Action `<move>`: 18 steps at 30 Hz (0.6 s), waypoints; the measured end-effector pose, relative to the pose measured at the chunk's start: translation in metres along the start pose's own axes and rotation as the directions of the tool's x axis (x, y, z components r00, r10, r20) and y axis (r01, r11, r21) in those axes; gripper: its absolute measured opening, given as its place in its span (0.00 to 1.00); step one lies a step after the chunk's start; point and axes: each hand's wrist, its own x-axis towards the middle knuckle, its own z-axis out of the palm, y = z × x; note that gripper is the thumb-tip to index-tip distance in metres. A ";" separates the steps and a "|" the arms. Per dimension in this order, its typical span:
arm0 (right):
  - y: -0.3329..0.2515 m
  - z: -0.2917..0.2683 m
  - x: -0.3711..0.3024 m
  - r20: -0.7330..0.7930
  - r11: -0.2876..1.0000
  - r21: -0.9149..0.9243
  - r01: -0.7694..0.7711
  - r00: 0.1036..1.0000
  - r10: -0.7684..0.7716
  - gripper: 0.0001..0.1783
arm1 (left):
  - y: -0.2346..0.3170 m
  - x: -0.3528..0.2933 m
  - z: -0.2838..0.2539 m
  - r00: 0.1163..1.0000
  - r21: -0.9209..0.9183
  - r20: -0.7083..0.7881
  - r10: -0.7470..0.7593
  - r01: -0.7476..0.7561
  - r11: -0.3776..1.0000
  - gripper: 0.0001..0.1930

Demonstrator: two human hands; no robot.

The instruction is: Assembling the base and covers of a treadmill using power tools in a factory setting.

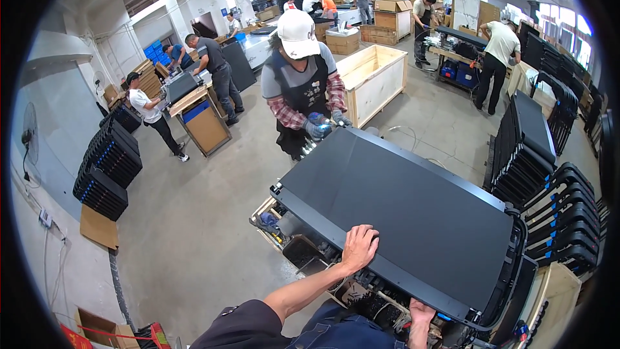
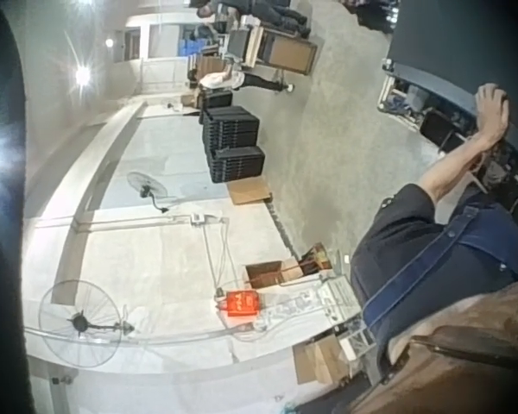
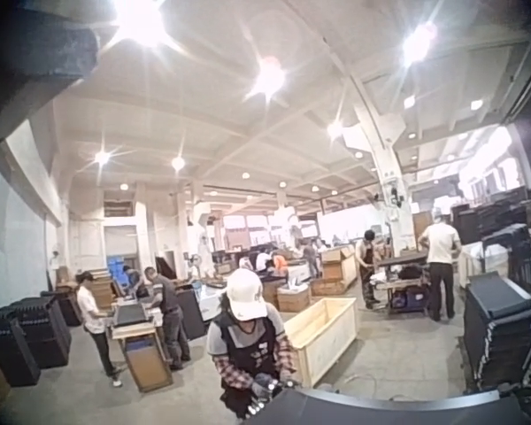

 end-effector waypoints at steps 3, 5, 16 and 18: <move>0.000 0.000 0.001 -0.001 1.000 -0.005 -0.002 1.000 0.002 0.15 | 0.002 0.001 -0.001 1.000 -0.005 -0.010 -0.007 0.007 1.000 0.10; 0.001 0.002 0.000 -0.004 1.000 -0.006 -0.008 1.000 0.008 0.15 | 0.003 0.002 -0.002 1.000 -0.011 -0.024 -0.009 0.008 1.000 0.10; 0.005 0.009 -0.006 -0.035 1.000 0.014 0.013 0.999 -0.013 0.16 | 0.003 0.002 -0.001 1.000 -0.003 -0.007 -0.017 0.017 1.000 0.10; 0.003 0.005 -0.002 -0.039 0.999 0.038 -0.003 0.999 0.004 0.20 | 0.002 0.002 -0.002 1.000 -0.002 -0.002 -0.016 0.016 1.000 0.11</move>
